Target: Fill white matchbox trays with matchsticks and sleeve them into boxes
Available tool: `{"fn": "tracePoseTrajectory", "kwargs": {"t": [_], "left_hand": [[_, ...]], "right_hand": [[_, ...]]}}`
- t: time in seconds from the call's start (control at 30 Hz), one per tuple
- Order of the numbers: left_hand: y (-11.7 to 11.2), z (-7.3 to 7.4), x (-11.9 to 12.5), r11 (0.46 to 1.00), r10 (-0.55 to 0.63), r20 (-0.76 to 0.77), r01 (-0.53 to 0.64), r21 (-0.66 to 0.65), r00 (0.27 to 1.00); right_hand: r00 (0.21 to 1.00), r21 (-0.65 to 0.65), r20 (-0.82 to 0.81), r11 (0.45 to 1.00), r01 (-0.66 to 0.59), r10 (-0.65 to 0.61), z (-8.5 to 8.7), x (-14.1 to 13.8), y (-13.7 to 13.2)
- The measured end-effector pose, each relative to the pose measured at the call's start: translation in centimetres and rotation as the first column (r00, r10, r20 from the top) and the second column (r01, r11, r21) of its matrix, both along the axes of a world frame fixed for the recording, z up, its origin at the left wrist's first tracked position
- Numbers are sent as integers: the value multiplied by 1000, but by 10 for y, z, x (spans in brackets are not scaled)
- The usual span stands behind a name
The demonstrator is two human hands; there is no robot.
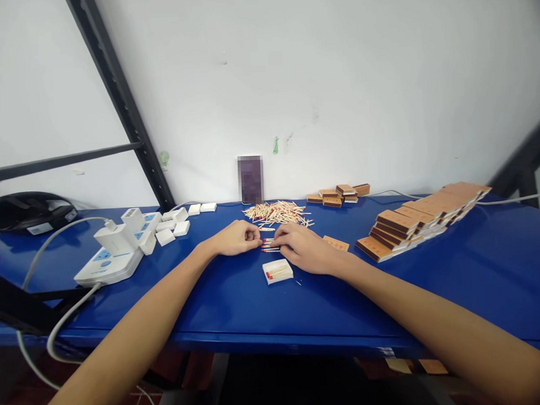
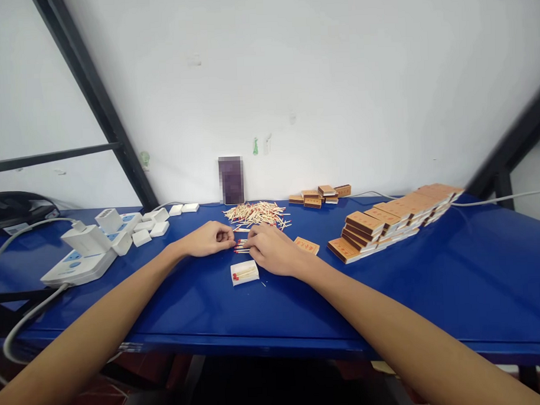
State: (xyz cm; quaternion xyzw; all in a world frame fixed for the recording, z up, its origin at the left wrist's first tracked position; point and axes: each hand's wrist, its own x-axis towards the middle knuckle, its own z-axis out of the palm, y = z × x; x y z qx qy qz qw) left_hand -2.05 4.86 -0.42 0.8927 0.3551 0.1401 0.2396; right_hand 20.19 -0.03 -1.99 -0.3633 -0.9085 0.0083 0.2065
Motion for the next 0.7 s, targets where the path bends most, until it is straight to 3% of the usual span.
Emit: {"fn": "tracePoseTrajectory", "kwargs": {"t": [0.7], "left_hand": [[-3, 3, 1, 1000, -12, -8, 12, 3, 1000]], "right_hand": [[999, -48, -40, 999, -20, 18, 0, -2, -2]]}}
